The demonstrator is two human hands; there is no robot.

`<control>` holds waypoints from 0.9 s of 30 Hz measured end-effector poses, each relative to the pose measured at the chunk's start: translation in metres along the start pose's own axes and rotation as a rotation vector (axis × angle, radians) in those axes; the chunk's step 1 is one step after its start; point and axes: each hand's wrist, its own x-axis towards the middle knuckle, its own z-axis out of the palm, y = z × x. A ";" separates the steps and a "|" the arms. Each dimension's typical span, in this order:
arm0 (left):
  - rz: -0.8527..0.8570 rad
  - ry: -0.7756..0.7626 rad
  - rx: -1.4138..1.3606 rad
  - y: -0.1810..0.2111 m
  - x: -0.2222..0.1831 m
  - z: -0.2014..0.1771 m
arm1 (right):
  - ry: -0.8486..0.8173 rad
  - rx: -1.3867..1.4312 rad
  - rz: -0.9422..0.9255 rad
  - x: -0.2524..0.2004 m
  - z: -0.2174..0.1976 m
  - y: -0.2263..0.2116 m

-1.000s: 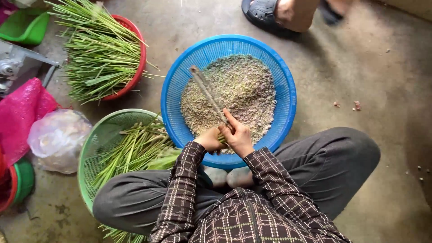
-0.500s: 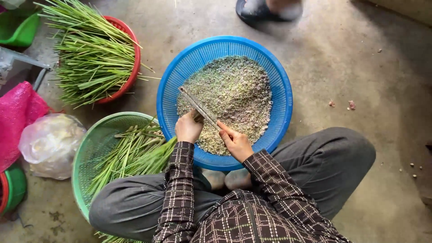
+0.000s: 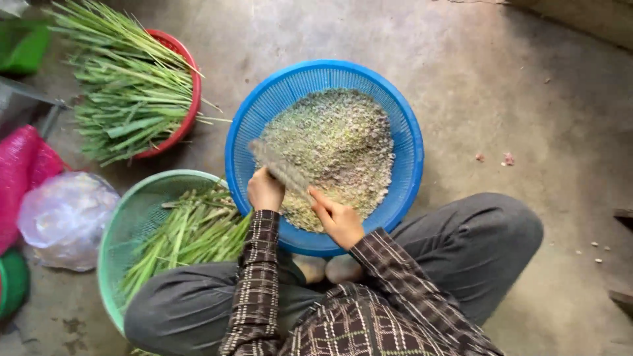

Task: The person is sitting on the floor and chopping lemongrass stalks into small pieces using a knife, collecting the chopped pieces in a blue plastic basket.

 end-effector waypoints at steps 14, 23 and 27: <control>-0.007 -0.162 0.081 0.011 -0.020 0.035 | 0.017 0.040 0.024 0.033 0.000 0.014; 0.092 -0.137 -0.027 0.042 -0.052 0.001 | 0.066 0.237 0.187 0.049 0.009 0.046; -0.022 0.017 0.064 -0.021 0.026 0.063 | 0.031 -0.017 -0.044 0.000 -0.011 -0.002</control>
